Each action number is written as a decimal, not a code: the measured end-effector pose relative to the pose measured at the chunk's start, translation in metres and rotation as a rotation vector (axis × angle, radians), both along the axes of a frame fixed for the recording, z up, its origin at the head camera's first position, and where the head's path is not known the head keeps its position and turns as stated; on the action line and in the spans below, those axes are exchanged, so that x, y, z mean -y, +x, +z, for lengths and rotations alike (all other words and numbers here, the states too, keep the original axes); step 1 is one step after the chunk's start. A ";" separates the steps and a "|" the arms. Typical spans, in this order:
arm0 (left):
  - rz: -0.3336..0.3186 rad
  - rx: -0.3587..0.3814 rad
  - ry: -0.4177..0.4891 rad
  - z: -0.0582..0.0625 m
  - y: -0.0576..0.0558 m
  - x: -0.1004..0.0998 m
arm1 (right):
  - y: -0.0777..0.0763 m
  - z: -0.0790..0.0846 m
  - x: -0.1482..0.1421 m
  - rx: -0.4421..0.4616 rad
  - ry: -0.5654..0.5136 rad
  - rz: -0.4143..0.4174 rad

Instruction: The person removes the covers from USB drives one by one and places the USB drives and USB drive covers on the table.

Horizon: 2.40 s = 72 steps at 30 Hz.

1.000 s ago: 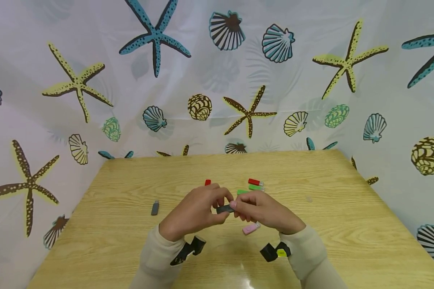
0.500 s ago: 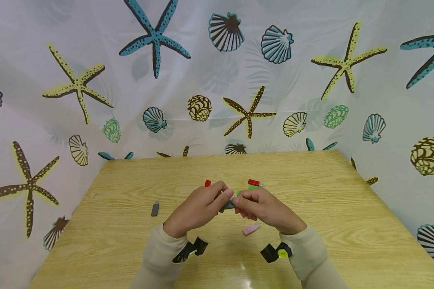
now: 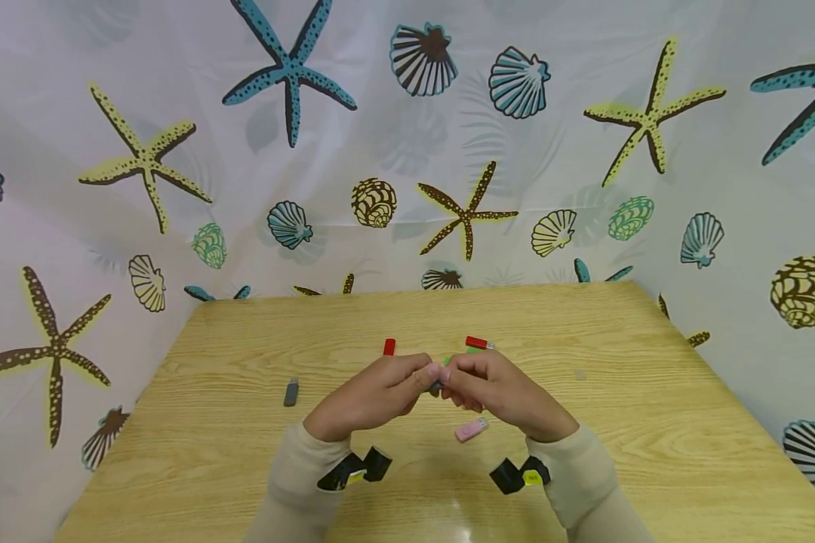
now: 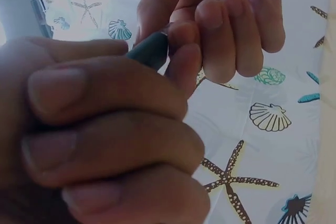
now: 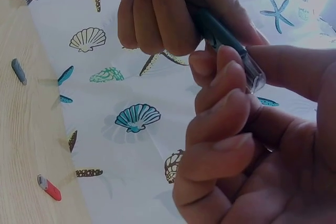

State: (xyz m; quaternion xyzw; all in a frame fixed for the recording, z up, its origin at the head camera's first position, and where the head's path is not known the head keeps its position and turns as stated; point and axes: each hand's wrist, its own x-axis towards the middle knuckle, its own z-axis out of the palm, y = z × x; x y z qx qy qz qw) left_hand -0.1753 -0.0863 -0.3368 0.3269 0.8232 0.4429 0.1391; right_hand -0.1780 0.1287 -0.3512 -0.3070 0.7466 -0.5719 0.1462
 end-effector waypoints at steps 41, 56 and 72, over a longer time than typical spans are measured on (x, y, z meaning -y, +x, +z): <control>-0.301 0.100 0.206 0.009 0.003 0.006 | 0.006 0.000 0.008 -0.196 -0.251 0.189; -0.359 0.116 0.217 0.012 0.006 0.006 | 0.010 0.002 0.010 -0.205 -0.281 0.221; -0.375 0.149 0.219 0.015 0.018 0.011 | 0.020 0.008 0.010 -0.146 -0.248 0.240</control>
